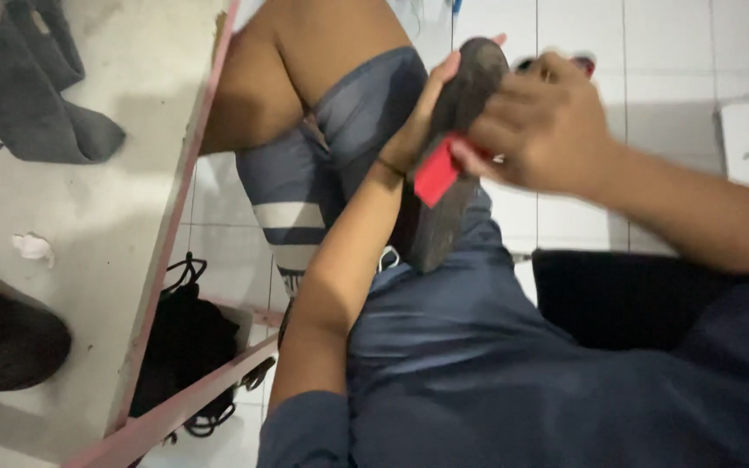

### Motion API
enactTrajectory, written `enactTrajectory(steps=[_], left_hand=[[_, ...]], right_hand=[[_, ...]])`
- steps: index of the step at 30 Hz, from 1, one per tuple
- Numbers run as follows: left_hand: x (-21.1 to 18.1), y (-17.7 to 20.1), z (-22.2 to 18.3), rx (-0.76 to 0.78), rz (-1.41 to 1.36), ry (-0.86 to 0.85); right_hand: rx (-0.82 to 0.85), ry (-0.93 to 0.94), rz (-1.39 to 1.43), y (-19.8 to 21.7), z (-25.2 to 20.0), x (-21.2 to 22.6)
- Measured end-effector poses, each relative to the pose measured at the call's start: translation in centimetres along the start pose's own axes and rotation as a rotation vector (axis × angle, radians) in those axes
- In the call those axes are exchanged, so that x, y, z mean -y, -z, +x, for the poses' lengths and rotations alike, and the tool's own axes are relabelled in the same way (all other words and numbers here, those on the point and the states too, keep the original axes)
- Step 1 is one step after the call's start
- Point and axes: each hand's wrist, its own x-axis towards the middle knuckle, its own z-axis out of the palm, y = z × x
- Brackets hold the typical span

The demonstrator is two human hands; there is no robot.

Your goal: The person uses a brush to scrub the bottom surface of a shoe sole while holding the shoe in their lap.

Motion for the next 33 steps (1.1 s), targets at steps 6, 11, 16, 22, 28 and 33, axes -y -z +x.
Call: enactTrajectory(steps=[6, 11, 16, 22, 28, 33], left_hand=[[1.7, 8.7, 1.8, -0.112, 0.018, -0.076], [-0.4, 3.9, -0.1, -0.247, -0.033, 0.223], [0.1, 3.9, 0.2, -0.271, 0.098, 0.299], [1.0, 5.6, 0.3, -0.143, 0.096, 0.291], [0.5, 5.1, 0.5, -0.181, 0.030, 0.402], [1.7, 6.5, 1.4, -0.133, 0.089, 0.318]], right_hand=[[0.153, -0.282, 0.025, -3.2, -3.3, -4.3], [0.135, -0.139, 0.017, -3.7, -2.7, -2.6], [0.179, -0.485, 0.045, -8.4, -6.1, -7.5], [0.383, -0.751, 0.288, -9.7, -7.3, -7.9], [0.156, -0.613, 0.338, -8.4, -6.8, -5.5], [0.336, -0.559, -0.156, -8.1, -7.2, -7.2]])
